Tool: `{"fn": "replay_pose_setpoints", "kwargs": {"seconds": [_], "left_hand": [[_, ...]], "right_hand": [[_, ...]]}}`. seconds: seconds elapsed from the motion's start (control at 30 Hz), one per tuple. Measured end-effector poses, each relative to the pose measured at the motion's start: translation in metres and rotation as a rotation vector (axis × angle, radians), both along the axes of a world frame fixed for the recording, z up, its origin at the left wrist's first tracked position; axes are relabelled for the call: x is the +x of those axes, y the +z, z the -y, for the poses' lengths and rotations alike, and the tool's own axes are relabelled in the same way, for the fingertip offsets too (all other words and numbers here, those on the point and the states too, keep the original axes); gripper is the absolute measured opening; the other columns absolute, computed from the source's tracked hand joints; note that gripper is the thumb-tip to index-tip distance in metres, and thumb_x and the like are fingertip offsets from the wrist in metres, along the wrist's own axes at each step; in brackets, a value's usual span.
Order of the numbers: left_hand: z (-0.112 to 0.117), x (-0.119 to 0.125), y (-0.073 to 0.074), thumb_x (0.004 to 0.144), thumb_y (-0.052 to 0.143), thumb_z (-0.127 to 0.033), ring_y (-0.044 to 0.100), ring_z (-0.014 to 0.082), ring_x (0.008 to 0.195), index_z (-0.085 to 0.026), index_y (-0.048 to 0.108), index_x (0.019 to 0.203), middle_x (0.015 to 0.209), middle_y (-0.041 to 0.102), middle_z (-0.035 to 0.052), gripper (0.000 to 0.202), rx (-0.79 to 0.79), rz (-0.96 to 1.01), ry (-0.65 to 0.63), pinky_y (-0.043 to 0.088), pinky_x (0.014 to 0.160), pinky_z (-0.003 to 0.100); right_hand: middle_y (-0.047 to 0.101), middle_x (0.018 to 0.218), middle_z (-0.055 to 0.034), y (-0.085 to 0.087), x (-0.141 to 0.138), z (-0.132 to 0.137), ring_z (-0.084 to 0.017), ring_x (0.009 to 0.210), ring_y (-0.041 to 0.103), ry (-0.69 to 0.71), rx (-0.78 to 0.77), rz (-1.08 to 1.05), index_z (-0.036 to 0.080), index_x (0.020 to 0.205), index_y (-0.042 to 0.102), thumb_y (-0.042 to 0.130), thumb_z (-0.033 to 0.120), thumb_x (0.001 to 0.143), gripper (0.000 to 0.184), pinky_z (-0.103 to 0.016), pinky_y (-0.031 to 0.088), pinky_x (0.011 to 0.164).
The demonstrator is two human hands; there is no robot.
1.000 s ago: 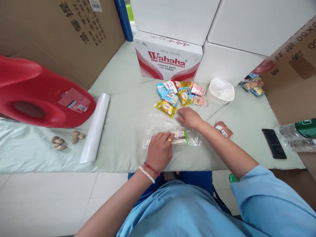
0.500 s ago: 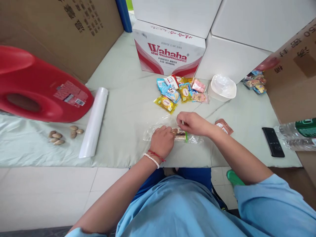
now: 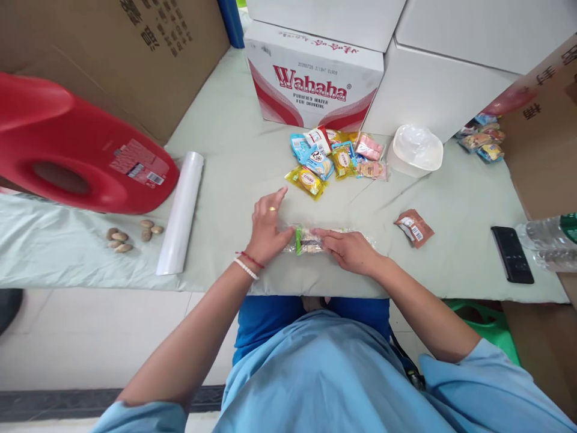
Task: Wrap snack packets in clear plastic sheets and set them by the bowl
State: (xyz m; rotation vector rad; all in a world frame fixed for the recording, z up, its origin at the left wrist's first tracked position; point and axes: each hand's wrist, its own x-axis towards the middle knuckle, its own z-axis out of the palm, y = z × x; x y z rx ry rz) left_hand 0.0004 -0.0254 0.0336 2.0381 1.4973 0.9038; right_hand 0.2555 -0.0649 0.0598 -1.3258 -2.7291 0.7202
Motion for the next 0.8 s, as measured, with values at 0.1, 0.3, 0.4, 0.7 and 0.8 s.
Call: {"fn": "replay_pose_setpoints", "kwargs": {"seconds": [0.1,0.3,0.4,0.7,0.8], "left_hand": [[-0.023,-0.005,0.006,0.081,0.062,-0.030,0.057,0.0307,0.133,-0.022,0.076,0.116,0.122,0.073,0.0105,0.039,-0.129,0.077,-0.241,0.040,0.123,0.054],[-0.014,-0.057,0.014,0.087,0.058,-0.033,0.063,0.0299,0.123,-0.026,0.070,0.065,0.096,0.080,0.0088,0.026,-0.167,0.128,-0.330,0.049,0.115,0.054],[0.009,-0.088,0.012,0.082,0.059,-0.032,0.062,0.0328,0.131,-0.027,0.065,0.058,0.101,0.081,0.0072,0.026,-0.252,-0.011,-0.431,0.047,0.116,0.059],[0.013,-0.050,0.006,0.090,0.059,-0.058,0.053,0.0348,0.143,-0.017,0.058,0.141,0.150,0.060,0.0167,0.064,-0.223,-0.020,-0.050,0.040,0.124,0.057],[-0.002,-0.032,0.000,0.083,0.067,-0.057,0.060,0.0369,0.128,-0.019,0.071,0.121,0.126,0.072,0.0138,0.054,-0.292,-0.217,-0.225,0.042,0.118,0.056]], "right_hand": [[0.052,0.167,0.0015,0.003,-0.002,0.001,-0.022,0.104,0.077,0.014,0.010,0.070,0.027,0.114,0.071,0.050,0.014,0.099,0.029,-0.031,0.053,0.071],[0.050,0.169,-0.0095,-0.007,0.008,0.010,-0.027,0.137,0.066,-0.052,-0.005,-0.139,0.021,0.167,0.034,0.047,0.020,0.103,0.066,-0.042,0.060,0.100],[0.047,0.170,-0.0087,-0.009,0.013,0.014,-0.026,0.149,0.057,-0.045,-0.029,-0.210,0.027,0.173,0.021,0.053,0.035,0.106,0.074,-0.044,0.056,0.111],[0.033,0.177,-0.0109,-0.002,0.002,0.029,-0.036,0.148,0.057,0.062,0.048,-0.129,0.029,0.156,0.059,0.059,0.037,0.106,0.050,-0.058,0.055,0.112],[0.033,0.177,-0.0113,-0.006,0.000,0.036,-0.036,0.149,0.055,-0.005,0.065,-0.129,0.029,0.156,0.059,0.060,0.033,0.106,0.050,-0.058,0.055,0.113]]}}
